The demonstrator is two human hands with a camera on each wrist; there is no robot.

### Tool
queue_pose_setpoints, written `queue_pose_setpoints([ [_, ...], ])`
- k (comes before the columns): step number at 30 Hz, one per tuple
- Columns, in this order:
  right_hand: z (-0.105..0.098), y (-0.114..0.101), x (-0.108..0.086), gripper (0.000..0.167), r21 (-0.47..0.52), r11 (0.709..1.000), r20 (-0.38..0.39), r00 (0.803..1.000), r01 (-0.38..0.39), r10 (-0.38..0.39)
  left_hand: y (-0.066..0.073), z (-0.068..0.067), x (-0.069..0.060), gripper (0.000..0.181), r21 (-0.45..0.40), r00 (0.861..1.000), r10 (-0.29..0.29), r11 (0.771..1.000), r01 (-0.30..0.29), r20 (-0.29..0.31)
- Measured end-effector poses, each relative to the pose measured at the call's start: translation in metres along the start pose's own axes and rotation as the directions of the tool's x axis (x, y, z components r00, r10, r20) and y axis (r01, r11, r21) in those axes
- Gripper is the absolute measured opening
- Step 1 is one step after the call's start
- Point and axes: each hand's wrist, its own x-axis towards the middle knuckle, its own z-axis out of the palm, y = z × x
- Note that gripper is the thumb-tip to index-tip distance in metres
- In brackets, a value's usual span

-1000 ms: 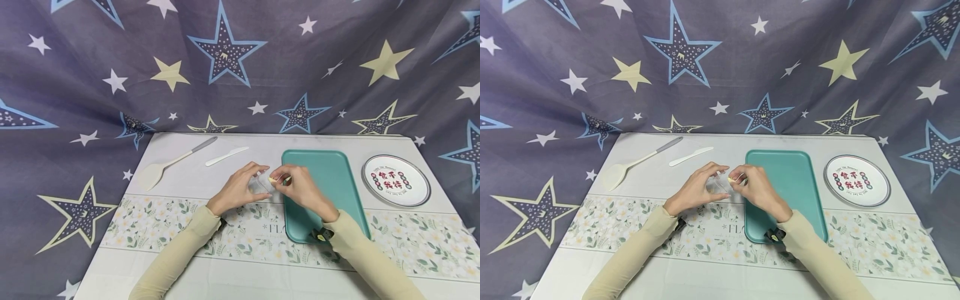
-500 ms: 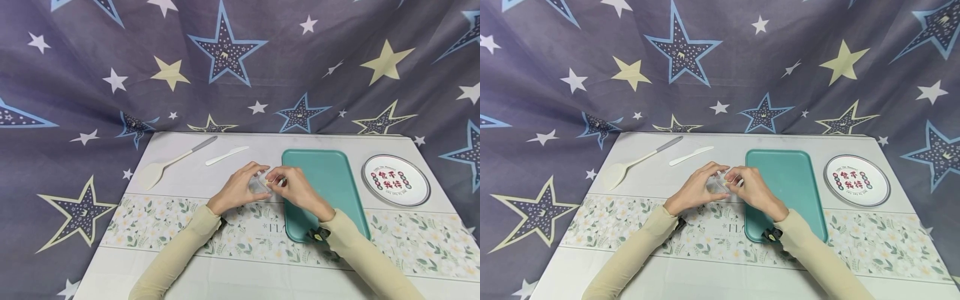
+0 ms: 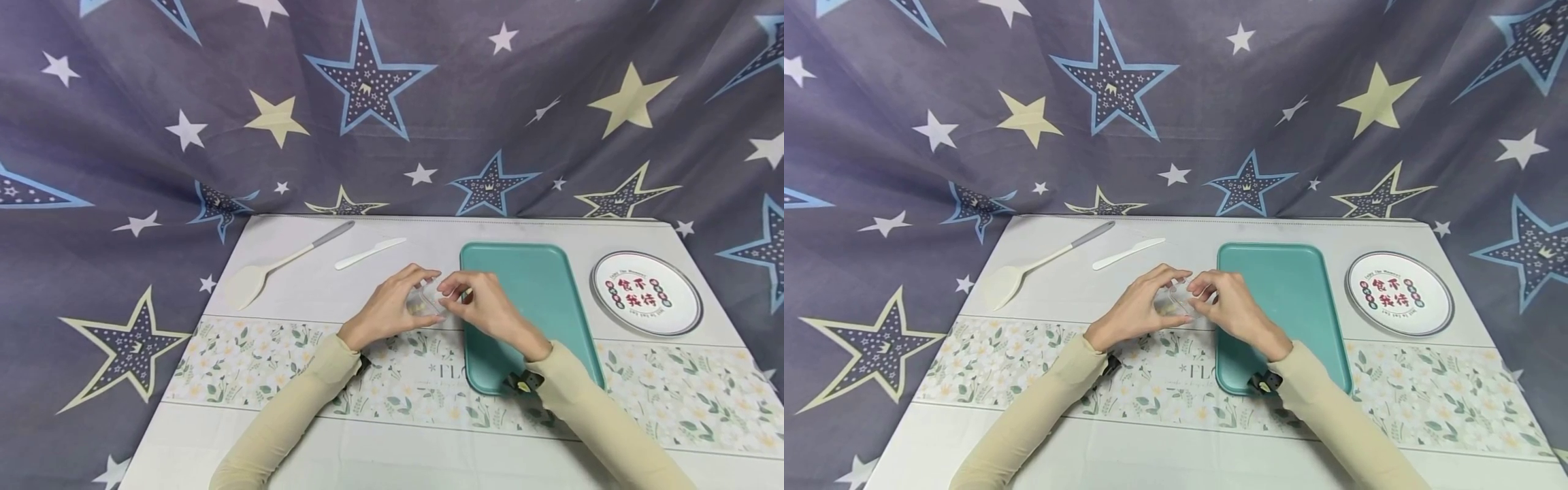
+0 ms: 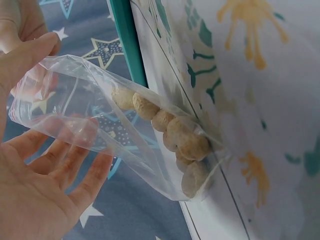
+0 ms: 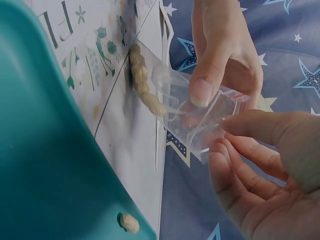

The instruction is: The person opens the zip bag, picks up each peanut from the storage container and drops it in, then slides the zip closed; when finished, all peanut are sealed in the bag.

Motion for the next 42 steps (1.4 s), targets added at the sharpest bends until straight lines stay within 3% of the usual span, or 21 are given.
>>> queue_pose_setpoints([
  [10, -0.011, 0.013, -0.001, 0.011, -0.043, 0.999, -0.058, 0.998, -0.03, 0.028, 0.0, -0.003, 0.001, 0.076, 0.003, 1.0, -0.001, 1.0, 0.001, -0.009],
  [22, -0.022, 0.047, 0.001, 0.012, -0.07, 0.994, -0.079, 0.994, -0.079, 0.074, -0.003, -0.004, -0.002, 0.077, 0.009, 1.0, -0.012, 1.0, 0.012, 0.0],
  [28, -0.023, 0.056, 0.0, 0.015, -0.084, 0.989, -0.027, 0.993, -0.12, 0.119, -0.003, -0.003, -0.003, 0.078, 0.022, 1.0, -0.02, 1.0, 0.02, 0.013],
  [34, -0.019, 0.063, 0.0, 0.017, -0.129, 0.972, 0.04, 0.978, -0.197, 0.204, -0.004, -0.001, -0.003, 0.078, 0.018, 1.0, -0.012, 1.0, 0.011, 0.015],
  [42, -0.015, 0.067, 0.001, 0.017, -0.112, 0.973, 0.053, 0.976, -0.203, 0.209, -0.002, 0.0, -0.002, 0.078, 0.006, 1.0, -0.013, 1.0, 0.013, 0.017],
])
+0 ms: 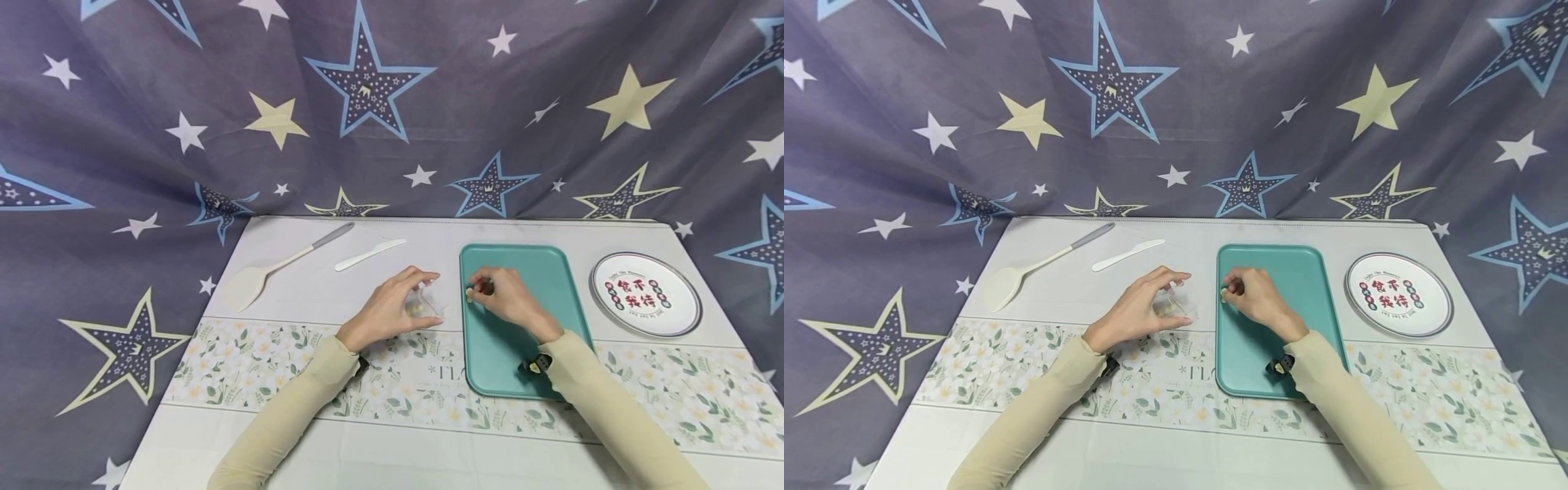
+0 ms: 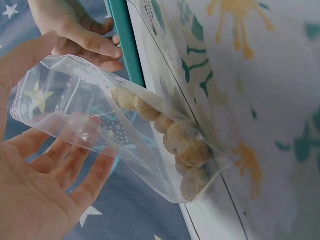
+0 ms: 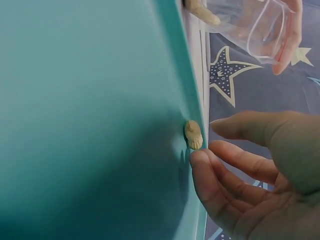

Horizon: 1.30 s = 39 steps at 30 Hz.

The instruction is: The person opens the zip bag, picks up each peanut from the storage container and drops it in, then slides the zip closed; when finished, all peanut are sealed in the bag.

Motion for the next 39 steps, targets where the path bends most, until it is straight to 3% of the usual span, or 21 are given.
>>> queue_pose_setpoints([
  [18, 0.0087, 0.0003, -0.0005, 0.016, -0.037, 0.998, -0.021, 0.999, 0.043, -0.044, 0.0024, 0.0014, -0.0006, 0.078, 0.006, 1.0, 0.013, 1.0, -0.013, -0.011],
  [39, 0.0085, 0.0049, -0.0059, 0.016, -0.045, 0.999, -0.04, 0.999, 0.023, -0.025, -0.0003, 0.002, 0.0002, 0.078, -0.005, 0.999, 0.03, 1.0, -0.03, -0.012],
])
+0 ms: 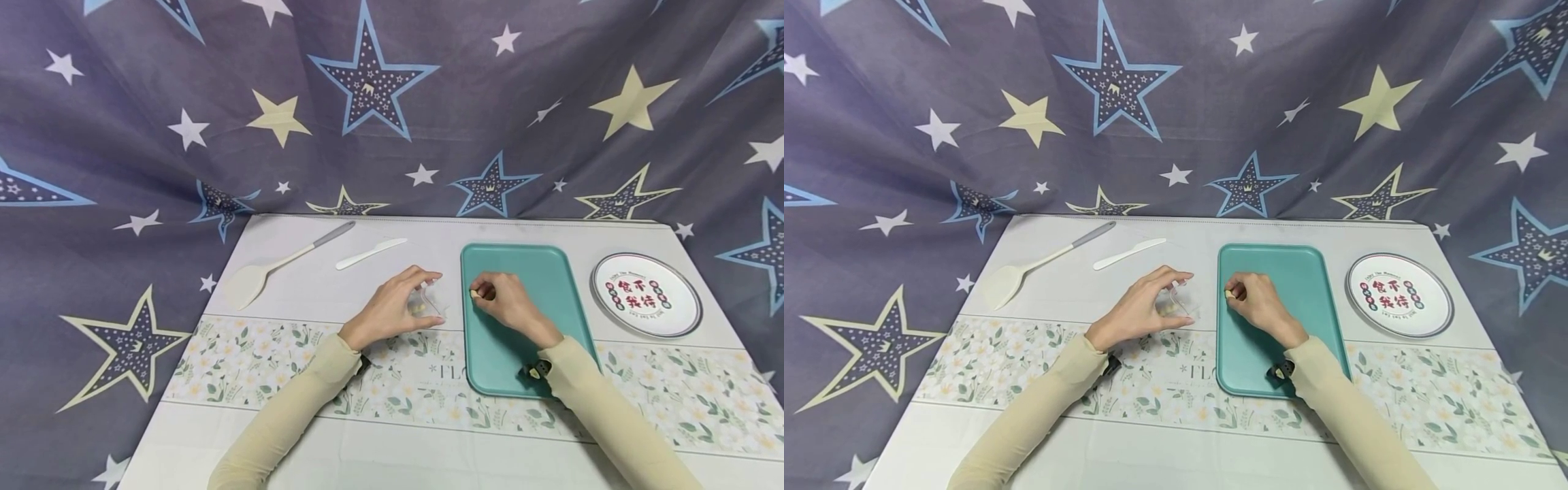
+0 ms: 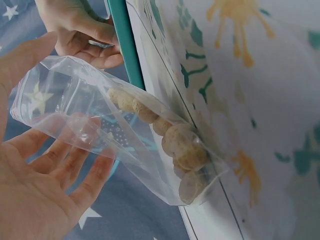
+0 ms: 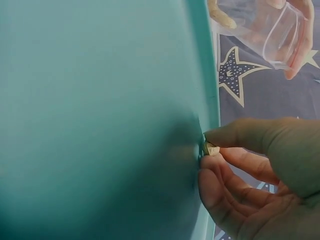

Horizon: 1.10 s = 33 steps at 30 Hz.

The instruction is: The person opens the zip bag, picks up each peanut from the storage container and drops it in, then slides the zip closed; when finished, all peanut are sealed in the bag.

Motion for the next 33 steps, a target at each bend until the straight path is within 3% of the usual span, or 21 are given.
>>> queue_pose_setpoints([
  [15, -0.01, -0.023, -0.012, 0.016, 0.105, 0.994, -0.069, 0.998, 0.011, -0.004, 0.001, 0.0, 0.0, 0.077, 0.006, 1.0, -0.01, 1.0, 0.01, -0.001],
  [33, -0.007, -0.06, -0.015, 0.011, 0.187, 0.978, -0.043, 0.995, 0.092, -0.086, 0.003, -0.001, 0.0, 0.079, 0.001, 1.0, 0.002, 1.0, -0.002, -0.005],
])
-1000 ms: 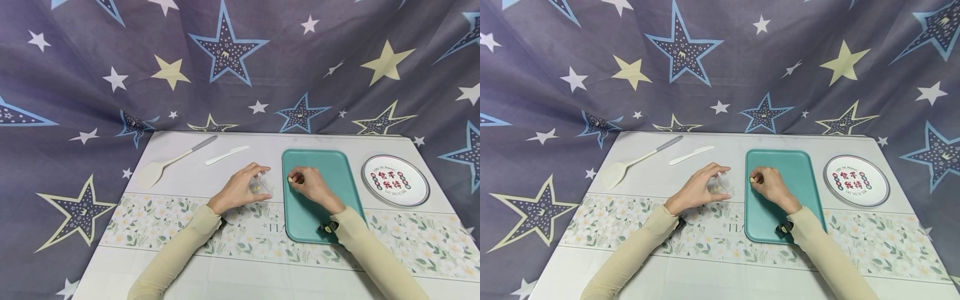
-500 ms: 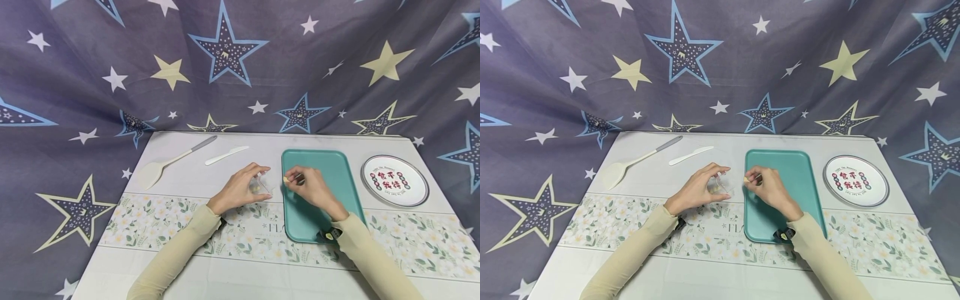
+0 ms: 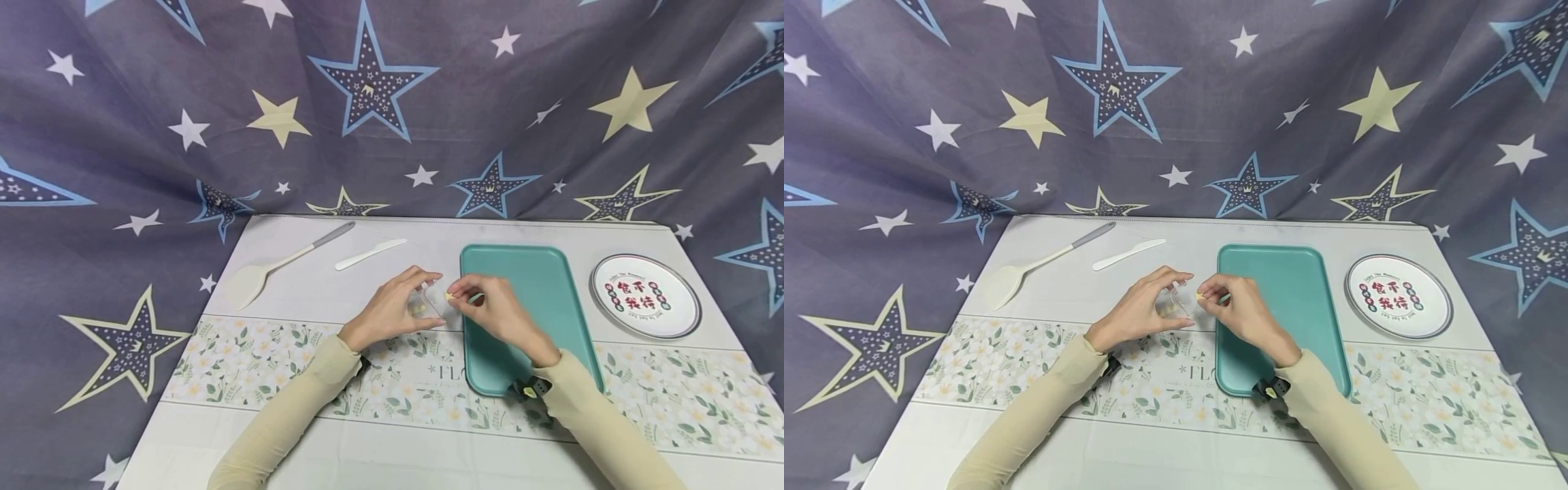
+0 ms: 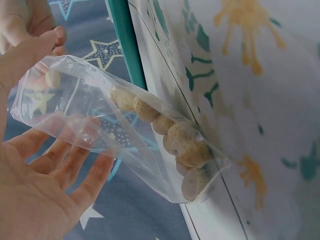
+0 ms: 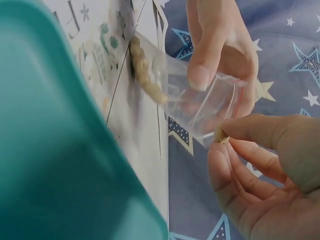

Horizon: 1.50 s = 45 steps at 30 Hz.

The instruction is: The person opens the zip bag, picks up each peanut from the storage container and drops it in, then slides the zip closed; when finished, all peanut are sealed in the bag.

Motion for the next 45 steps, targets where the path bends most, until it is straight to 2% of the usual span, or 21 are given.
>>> queue_pose_setpoints([
  [13, 0.016, -0.009, 0.001, 0.014, 0.065, 0.997, 0.018, 0.999, 0.042, -0.043, 0.001, 0.001, 0.0, 0.081, 0.016, 1.0, 0.001, 1.0, -0.001, 0.012],
  [21, 0.014, -0.008, 0.001, 0.013, 0.074, 0.997, 0.062, 0.998, 0.03, -0.035, 0.0, 0.001, 0.0, 0.081, 0.004, 1.0, 0.001, 1.0, -0.001, 0.005],
  [29, 0.012, -0.006, -0.001, 0.013, 0.07, 0.997, 0.073, 0.997, 0.029, -0.035, 0.001, 0.001, 0.0, 0.08, 0.006, 1.0, 0.012, 1.0, -0.012, 0.005],
  [38, 0.009, -0.004, -0.002, 0.01, 0.045, 0.998, -0.02, 0.999, 0.038, -0.037, 0.001, 0.0, -0.002, 0.079, 0.002, 1.0, 0.012, 1.0, -0.012, -0.006],
  [45, 0.008, -0.001, -0.003, 0.009, 0.028, 1.0, -0.099, 0.995, 0.0, 0.003, 0.001, -0.001, 0.0, 0.08, 0.016, 1.0, 0.007, 1.0, -0.007, -0.016],
])
